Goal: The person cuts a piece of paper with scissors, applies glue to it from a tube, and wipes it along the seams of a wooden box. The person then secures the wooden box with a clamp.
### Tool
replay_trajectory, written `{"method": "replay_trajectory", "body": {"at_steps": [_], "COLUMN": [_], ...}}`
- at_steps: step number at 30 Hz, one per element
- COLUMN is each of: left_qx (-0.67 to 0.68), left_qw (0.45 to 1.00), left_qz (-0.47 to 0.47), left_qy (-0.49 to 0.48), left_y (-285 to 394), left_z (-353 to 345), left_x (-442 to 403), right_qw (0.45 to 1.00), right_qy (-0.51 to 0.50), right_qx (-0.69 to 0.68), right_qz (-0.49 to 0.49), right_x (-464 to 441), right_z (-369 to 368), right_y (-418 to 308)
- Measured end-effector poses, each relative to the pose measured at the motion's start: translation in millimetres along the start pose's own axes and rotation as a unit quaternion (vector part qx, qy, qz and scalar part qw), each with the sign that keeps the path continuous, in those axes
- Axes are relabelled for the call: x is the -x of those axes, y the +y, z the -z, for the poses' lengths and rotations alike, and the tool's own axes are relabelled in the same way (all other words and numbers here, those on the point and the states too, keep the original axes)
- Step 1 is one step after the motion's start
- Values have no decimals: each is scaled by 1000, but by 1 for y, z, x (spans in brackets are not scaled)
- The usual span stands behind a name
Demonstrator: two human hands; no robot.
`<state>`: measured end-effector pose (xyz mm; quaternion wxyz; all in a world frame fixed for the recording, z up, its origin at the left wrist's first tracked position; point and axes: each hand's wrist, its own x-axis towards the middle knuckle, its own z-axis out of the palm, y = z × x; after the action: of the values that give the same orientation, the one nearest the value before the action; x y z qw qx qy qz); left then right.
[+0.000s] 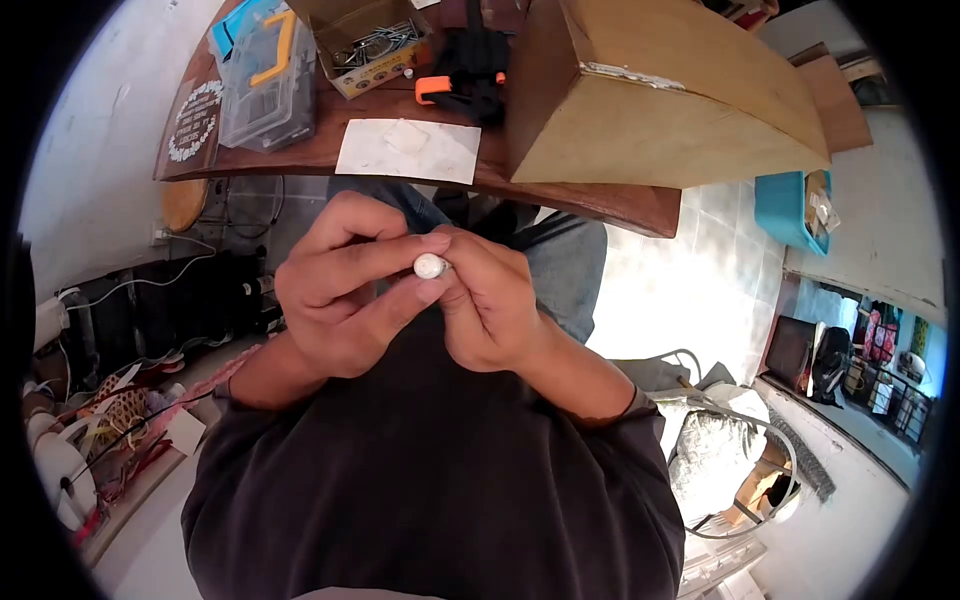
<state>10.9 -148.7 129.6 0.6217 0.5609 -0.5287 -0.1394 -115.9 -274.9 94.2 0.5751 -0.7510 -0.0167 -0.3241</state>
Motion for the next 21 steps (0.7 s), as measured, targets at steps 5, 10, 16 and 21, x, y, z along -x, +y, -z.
{"method": "replay_trajectory", "body": {"at_steps": [5, 10, 16, 21], "left_qx": [-12, -23, -25, -13], "left_qw": [999, 999, 999, 999], "left_qz": [-17, -24, -13, 13], "left_qy": [27, 37, 46, 51], "left_y": [-1, -3, -5, -7], "left_z": [-5, -6, -7, -7], "left_x": [2, 3, 2, 2], "right_qw": [1000, 999, 998, 993], "right_qy": [28, 40, 45, 58], "right_qx": [-5, -11, -4, -39], "right_qz": [-2, -18, -54, -95], "right_x": [6, 4, -1, -3], "right_z": [-4, -7, -8, -12], "right_y": [4, -2, -11, -14]}}
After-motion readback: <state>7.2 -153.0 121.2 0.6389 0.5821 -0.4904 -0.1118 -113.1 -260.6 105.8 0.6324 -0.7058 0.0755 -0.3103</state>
